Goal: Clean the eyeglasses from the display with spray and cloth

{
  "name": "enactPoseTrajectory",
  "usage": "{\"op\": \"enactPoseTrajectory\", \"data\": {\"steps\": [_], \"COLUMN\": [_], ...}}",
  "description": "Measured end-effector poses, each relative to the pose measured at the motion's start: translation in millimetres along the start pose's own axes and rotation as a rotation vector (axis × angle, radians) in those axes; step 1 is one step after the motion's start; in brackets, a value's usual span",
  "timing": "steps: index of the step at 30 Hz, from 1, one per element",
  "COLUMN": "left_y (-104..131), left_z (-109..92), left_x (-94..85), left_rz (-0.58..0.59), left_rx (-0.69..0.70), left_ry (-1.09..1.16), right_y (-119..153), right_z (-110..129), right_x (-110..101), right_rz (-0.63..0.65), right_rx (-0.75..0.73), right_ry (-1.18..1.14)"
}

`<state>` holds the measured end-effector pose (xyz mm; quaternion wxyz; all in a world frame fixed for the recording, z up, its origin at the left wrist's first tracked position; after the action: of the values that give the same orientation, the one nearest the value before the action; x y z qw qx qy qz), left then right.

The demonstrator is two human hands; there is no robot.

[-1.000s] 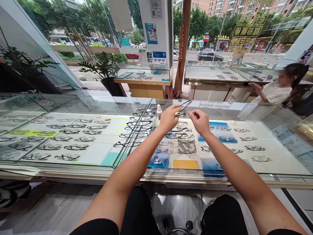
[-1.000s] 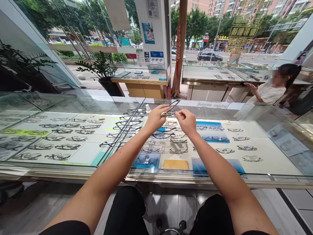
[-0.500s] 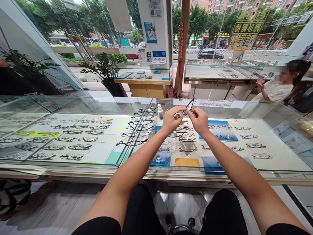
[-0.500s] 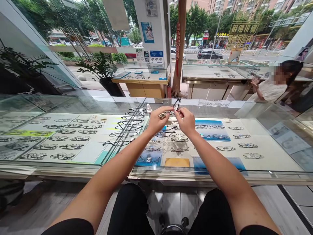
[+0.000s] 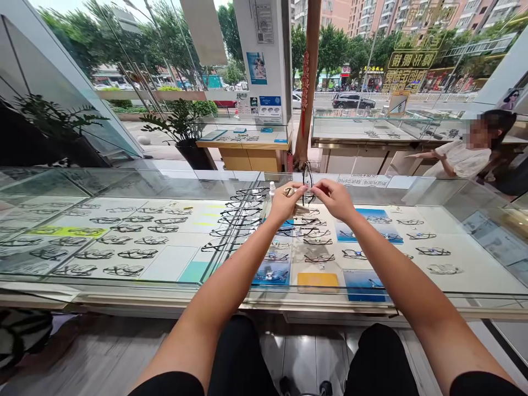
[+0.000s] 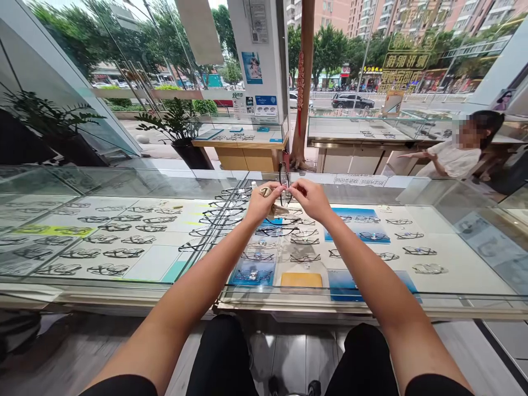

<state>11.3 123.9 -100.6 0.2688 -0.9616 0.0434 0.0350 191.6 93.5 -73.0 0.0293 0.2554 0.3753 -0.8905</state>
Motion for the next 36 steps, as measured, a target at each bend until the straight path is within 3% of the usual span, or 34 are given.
{"op": "enactPoseTrajectory", "data": {"steps": [6, 17, 22, 26, 36], "left_y": [8, 9, 13, 19, 23], "left_z": [-4, 1, -2, -9, -9], "left_x": [9.7, 5.9, 9.5, 15.6, 19.8], "left_rz": [0.035, 0.028, 0.011, 0.023, 0.017], "left_rx": [0.04, -0.006, -0.019, 0.004, -0.03], "left_ry": [-0.066, -0.183, -0.168, -0.161, -0.084], "right_y": [16, 26, 30, 32, 31], "right_z": [-8, -12, -15, -12, -9], "right_x": [-18, -55, -37, -16, -18], "right_rz": [-0.106, -0.518, -0.501, -0.45, -0.434], "right_rx": [0.014, 0.051, 0.033, -0.062, -0.092], "right_ry": [0.212, 0.462, 0.405, 0.392, 0.362]}}
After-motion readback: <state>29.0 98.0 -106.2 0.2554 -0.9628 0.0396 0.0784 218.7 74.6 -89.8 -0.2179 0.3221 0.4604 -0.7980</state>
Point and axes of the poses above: each hand's wrist, its own y-axis away from the middle knuckle, its own x-axis out of the palm, z = x × y, the point moved 7 cm from there along -y, towards the middle knuckle, and after that the axes turned 3 degrees about -x, right-handed, at the moved point
